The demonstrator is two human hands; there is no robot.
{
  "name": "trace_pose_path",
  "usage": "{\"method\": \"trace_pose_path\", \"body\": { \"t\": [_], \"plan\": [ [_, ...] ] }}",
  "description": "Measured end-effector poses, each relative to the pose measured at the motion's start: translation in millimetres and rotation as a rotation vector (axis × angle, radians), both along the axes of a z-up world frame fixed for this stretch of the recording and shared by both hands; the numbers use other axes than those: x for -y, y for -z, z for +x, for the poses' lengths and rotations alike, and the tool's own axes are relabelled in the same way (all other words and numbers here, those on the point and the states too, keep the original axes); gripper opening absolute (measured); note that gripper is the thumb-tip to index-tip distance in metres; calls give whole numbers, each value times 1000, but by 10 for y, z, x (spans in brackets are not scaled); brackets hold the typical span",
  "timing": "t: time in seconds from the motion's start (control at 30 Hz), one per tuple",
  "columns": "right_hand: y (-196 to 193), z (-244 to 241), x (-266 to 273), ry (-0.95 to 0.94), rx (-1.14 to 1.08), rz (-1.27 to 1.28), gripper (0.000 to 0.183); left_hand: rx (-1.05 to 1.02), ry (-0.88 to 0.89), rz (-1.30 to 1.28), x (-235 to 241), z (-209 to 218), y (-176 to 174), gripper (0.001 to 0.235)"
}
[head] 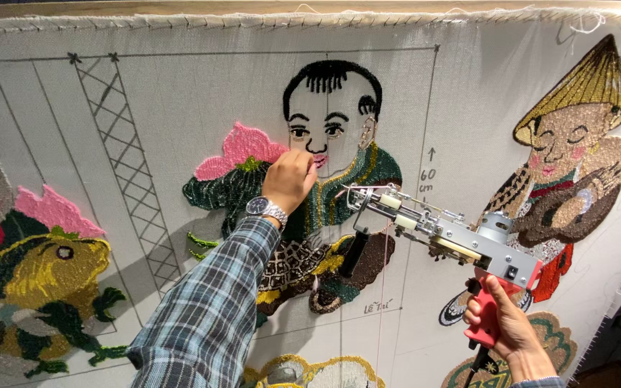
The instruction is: The person uses a handheld tufting gun to apply yarn onto a large canvas stretched on a frame, creating a colorful mural with cartoon figures and a lion dance mask. They guide the tool across different sections, occasionally pausing to adjust the yarn or reposition the canvas.
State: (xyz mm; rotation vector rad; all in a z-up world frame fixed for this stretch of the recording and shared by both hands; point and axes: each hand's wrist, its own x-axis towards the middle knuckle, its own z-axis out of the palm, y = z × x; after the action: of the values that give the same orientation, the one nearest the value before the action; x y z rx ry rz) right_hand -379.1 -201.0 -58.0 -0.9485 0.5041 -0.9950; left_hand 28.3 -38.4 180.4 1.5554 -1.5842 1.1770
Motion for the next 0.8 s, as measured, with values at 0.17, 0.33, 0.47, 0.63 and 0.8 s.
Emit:
{"method": "trace_pose_path", "body": {
  "t": [0.17, 0.33, 0.47, 0.63, 0.8],
  "plan": [
    [36, -20, 13, -24, 28, -16, 38, -32, -120, 0, 136, -3, -4, 12],
    [23, -52, -16, -17, 5, 10, 38, 82, -194, -61, 205, -16, 27, 18],
    [-2, -75, -29, -30, -1, 14, 38, 17, -18, 14, 125, 83, 7, 12],
    [-19, -46, -46, -32, -17, 26, 39, 115, 215, -71, -189, 112, 76, 10],
    [-37, 2, -51, -38, -25, 38, 42, 77, 233, -81, -244, 36, 87, 17]
  ]
}}
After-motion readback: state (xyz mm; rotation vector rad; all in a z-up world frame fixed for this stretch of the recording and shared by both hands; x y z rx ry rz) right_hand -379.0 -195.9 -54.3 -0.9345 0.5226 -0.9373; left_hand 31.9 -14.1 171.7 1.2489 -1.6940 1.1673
